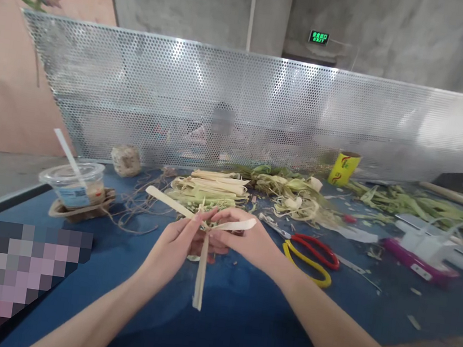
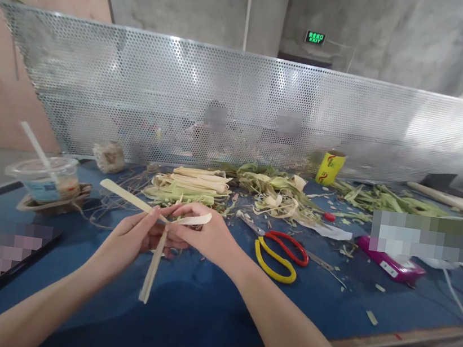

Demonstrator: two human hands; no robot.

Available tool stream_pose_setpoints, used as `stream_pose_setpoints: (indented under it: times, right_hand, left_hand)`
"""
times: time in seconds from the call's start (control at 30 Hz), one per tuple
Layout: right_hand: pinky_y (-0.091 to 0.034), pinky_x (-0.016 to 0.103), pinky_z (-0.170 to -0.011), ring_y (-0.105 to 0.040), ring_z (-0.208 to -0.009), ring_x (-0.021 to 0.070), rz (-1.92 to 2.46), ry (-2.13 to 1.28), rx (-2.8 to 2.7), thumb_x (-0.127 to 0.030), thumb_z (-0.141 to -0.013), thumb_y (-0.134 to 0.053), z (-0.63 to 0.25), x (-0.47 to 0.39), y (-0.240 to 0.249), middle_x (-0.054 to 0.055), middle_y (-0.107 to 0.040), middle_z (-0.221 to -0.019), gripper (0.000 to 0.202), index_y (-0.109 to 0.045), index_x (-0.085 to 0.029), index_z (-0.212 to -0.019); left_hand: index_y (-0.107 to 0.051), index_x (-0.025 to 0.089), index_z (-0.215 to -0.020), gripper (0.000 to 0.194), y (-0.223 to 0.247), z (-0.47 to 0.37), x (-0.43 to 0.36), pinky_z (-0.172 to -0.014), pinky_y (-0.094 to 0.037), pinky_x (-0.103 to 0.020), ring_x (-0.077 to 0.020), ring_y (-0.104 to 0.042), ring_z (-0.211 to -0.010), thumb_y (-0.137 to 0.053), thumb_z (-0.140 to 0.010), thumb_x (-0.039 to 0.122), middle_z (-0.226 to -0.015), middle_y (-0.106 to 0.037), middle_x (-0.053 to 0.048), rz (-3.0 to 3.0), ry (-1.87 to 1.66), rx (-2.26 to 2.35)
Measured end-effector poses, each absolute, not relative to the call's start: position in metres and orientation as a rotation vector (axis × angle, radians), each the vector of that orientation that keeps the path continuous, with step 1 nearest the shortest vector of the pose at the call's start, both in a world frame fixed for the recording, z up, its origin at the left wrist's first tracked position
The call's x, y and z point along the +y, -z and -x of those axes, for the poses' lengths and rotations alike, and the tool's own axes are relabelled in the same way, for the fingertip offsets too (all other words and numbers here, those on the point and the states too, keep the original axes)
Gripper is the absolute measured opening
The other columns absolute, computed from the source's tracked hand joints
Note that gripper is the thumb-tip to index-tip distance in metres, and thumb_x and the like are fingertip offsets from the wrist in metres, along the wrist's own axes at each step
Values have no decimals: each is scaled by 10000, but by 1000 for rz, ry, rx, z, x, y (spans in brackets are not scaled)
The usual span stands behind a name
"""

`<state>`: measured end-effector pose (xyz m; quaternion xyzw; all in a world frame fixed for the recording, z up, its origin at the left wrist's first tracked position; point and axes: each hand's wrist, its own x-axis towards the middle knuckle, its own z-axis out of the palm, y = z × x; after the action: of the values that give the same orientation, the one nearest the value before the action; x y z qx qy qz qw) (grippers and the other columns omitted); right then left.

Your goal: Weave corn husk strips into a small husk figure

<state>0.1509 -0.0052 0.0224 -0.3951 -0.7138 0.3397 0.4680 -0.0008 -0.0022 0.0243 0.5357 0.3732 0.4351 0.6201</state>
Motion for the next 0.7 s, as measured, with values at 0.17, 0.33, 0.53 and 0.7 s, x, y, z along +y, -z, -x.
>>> stream_pose_setpoints:
  times: [0.17,0.33,0.53,0.7]
  right_hand:
    - [-342,189,-472,-448,-519,76,1043,-824,-1694,-322,-697,-600,-157,-4,-27,-39,-510,-578,163,-544,-171,-672]
    - [-323,189,-431,-439,-468,72,1098,-739,-1702,-352,-665,-626,-160,-2,-27,-41,-481,-502,239,-521,-160,-570]
    - [-355,188,-417,-451,-429,66,1033,-906,-1650,-408,-661,-626,-164,-1,-29,-34,-505,-488,272,-546,-153,-612]
    - [-386,185,-422,-456,-427,63,997,-866,-1671,-433,-749,-524,-162,-1,-29,-38,-484,-499,304,-502,-165,-608]
  left_hand:
    - [-600,118,-979,390,-23,3,-1,-581,-525,-299,-229,-663,-669,-582,-715,405,-721,-702,-67,-1285,-961,855]
    - [-623,122,-750,277,-21,3,-2,-545,-523,-273,-215,-664,-599,-627,-675,388,-655,-698,-56,-1409,-901,893]
    - [-643,120,-790,283,-23,-2,-3,-540,-520,-257,-215,-668,-607,-666,-638,358,-642,-701,-67,-1425,-849,866]
    - [-652,125,-790,259,-21,-1,-3,-517,-505,-216,-211,-670,-682,-668,-643,338,-715,-711,-83,-1411,-847,835]
